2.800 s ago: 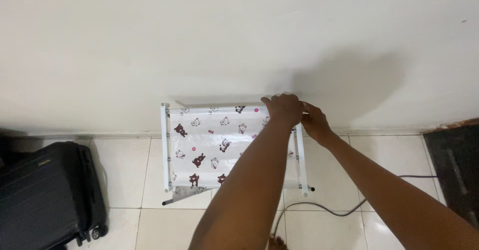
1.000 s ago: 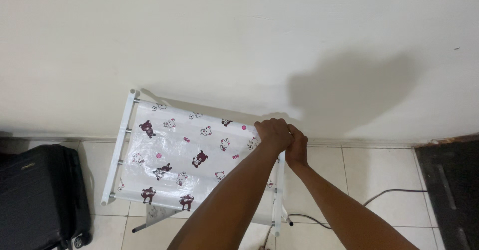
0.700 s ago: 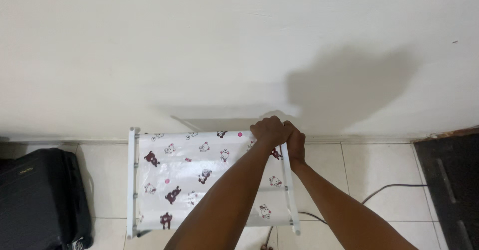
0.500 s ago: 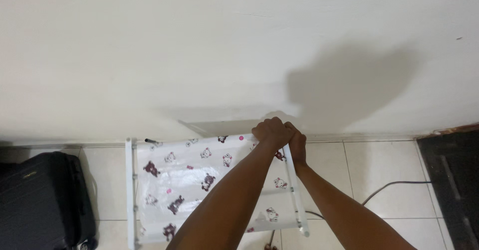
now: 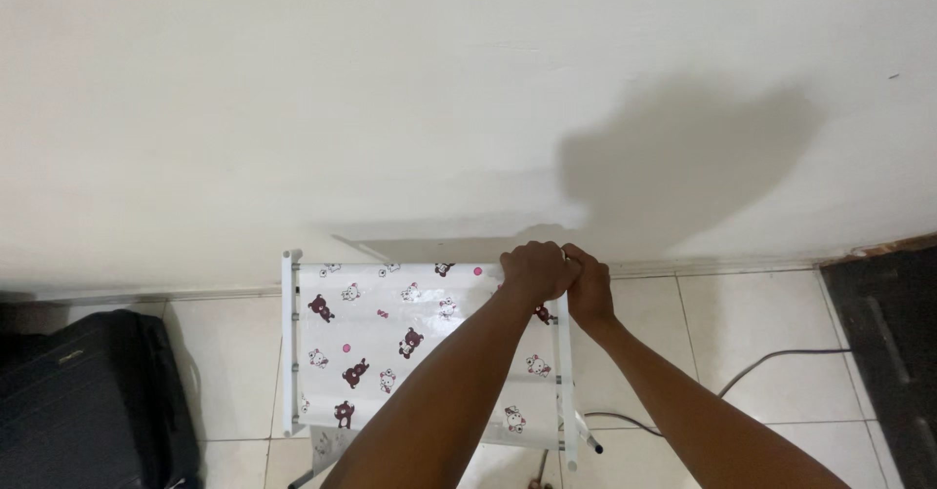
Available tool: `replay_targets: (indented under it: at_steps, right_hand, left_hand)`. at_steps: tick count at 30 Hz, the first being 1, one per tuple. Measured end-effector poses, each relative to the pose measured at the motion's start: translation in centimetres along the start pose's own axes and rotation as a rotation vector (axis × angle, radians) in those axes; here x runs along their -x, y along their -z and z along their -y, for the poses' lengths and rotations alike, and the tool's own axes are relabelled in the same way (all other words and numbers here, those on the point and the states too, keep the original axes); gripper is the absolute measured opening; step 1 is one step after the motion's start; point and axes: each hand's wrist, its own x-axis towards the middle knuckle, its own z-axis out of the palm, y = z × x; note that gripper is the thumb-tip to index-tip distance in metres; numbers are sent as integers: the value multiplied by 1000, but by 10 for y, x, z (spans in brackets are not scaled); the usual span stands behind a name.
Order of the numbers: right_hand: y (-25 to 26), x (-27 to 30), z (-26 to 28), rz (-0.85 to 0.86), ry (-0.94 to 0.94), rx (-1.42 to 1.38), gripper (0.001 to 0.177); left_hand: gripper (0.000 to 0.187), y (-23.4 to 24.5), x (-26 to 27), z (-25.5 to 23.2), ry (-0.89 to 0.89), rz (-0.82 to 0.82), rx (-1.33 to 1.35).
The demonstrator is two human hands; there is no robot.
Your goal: The person assembles a small shelving unit by inserting metal rods into a white plastic frame and attaching patterned fabric shelves. They repeatedly insert and remove rods to fit the frame and place the fabric shelves onto the structure.
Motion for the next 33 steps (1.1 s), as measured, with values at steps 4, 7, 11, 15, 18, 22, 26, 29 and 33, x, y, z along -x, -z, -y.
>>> replay_targets:
  at_steps: [4, 7, 11, 15, 18, 22, 26, 29, 33]
  right_hand:
    - [1, -8, -15, 71, -83, -5, 32]
    - [-8, 3, -17, 46, 131, -74, 14]
    - [-6, 6, -11, 31, 12, -65, 17]
    - [-12, 6, -8, 73, -107, -101, 23]
    - [-5, 5, -15, 54, -148, -16, 24]
    - [10, -8, -13, 91, -204, -103, 30]
    - [30, -18, 25, 197, -338, -340, 38]
    - [67, -32, 59, 233, -412, -409, 46]
    - [73, -30, 128, 229, -513, -483, 56]
  left_hand:
    - [28, 0, 0, -9, -2, -22, -151]
    - [25, -12, -6, -13, 77, -93, -93]
    - [26, -11, -28, -15, 238, -44, 140]
    - [24, -6, -23, -11, 235, -20, 59]
    - [27, 2, -3, -26, 186, -1, 1]
    - [32, 41, 25, -66, -8, -31, -68]
    - [26, 116, 42, -111, -130, -181, 59]
    - [22, 147, 60, -118, -97, -237, 135]
    - [21, 157, 87, -89, -153, -255, -32]
